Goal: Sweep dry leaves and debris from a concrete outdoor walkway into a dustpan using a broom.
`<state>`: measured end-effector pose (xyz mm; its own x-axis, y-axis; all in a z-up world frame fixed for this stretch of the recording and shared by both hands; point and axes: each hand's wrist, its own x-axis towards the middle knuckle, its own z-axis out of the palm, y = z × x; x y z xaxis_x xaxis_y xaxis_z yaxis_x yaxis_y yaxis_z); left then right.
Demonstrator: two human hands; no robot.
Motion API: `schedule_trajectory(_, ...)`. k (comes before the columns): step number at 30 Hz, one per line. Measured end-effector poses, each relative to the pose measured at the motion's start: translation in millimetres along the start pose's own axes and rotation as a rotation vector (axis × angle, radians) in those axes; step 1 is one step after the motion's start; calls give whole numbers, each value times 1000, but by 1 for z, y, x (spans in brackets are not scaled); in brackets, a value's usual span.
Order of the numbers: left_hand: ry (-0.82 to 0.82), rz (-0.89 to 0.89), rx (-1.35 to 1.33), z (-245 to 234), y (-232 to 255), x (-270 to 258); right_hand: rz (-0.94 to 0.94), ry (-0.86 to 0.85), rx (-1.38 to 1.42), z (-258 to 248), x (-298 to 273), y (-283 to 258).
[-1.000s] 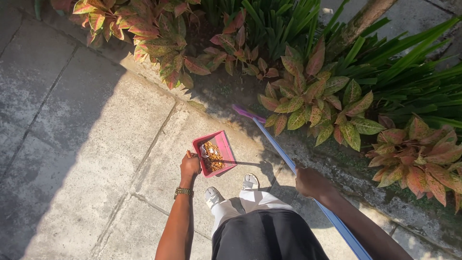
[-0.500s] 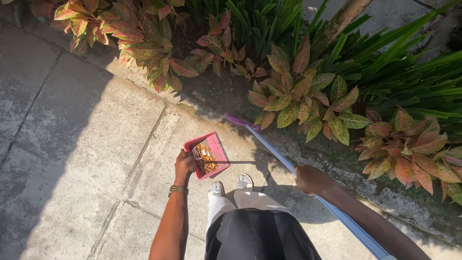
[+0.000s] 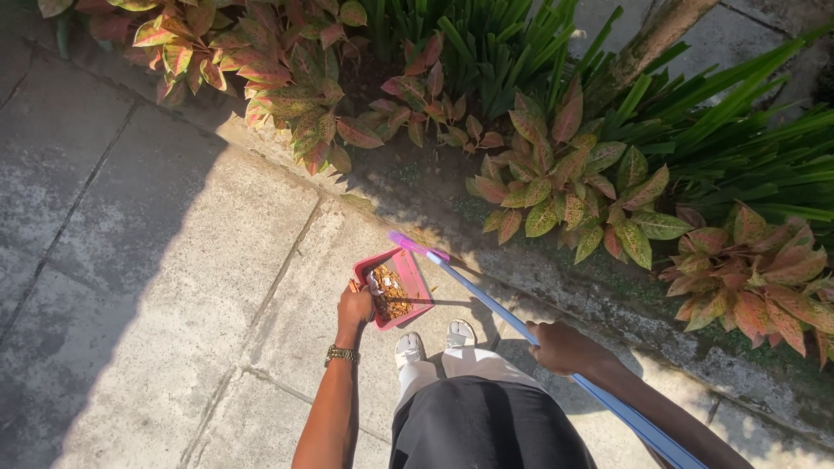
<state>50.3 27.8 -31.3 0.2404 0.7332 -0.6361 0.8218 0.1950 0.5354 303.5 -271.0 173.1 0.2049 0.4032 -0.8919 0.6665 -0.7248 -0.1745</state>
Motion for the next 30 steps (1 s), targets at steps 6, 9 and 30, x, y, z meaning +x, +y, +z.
schedule_trajectory(6, -107, -139, -157, -32, 17, -26, 261, 176, -9, 20, 37, 16)
schedule_trajectory(9, -42, 73, -74, -14, -5, -2, 207, 185, -162, 58, 116, 35)
schedule_trajectory(30, -201, 29, -140, -76, 2, -7, 10, 214, -223, 28, 159, -79)
